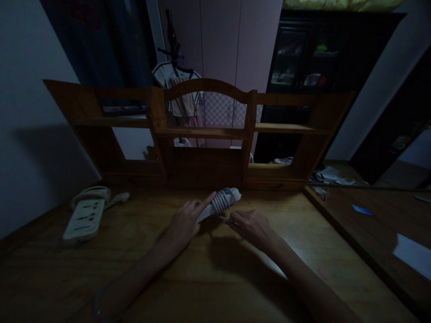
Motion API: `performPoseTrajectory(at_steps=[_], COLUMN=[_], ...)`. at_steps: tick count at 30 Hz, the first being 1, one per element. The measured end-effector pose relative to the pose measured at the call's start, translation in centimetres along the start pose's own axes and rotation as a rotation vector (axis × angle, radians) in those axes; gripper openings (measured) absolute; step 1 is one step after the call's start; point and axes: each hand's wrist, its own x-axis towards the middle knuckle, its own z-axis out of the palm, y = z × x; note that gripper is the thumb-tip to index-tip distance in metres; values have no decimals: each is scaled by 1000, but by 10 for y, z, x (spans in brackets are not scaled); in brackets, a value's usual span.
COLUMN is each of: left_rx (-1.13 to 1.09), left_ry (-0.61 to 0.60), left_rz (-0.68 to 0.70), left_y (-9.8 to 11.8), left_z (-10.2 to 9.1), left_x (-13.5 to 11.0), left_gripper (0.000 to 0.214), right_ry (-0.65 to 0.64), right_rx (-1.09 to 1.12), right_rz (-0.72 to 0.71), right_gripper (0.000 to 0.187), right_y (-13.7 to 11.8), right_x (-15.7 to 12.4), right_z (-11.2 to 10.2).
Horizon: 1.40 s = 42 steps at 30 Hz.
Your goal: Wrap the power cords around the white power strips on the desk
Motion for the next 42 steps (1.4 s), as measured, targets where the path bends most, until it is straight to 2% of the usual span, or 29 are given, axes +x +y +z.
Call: performPoseTrajectory(at_steps=[4,8,11,14,17,20,26,28,30,36,39,42], left_rx=[143,205,234,254,267,274,211,175,138,91,106,6], left_ry=[63,88,86,63,25,3,52,85,111,56,47,81], left_rz=[-42,-92,-105,-61,30,190,534,599,645,811,823,773], left_y=[-5,-9,-10,-6,2,11,24,24,21,10,10,13], left_z=[-2,-4,-4,-2,0,-1,-7,-8,-8,-5,-6,-2], left_x=[2,1,-1,-4,-6,-7,-11,-13,-15,-22,-24,-23], left_gripper=[95,94,94,93,86,70,53,52,52,53,55,56], right_ry=[-27,11,48,81,127,166,223,229,178,-127,-238,-316], right_rx=[-29,-80,-91,-119,-134,-119,-64,42,240,902,1146,1300], right_rz=[73,98,20,-102,-207,-253,-158,-110,-44,195,278,343], right_gripper=[20,24,25,24,20,16,28,35,41,38,33,32], right_y=[10,18,15,5,-4,-4,22,28,28,19,19,24], right_x=[-2,-3,-2,-1,1,0,-5,-5,-5,-3,-2,0], right_z=[-10,-23,-27,-26,-29,-34,-44,-43,-40,-32,-30,-27])
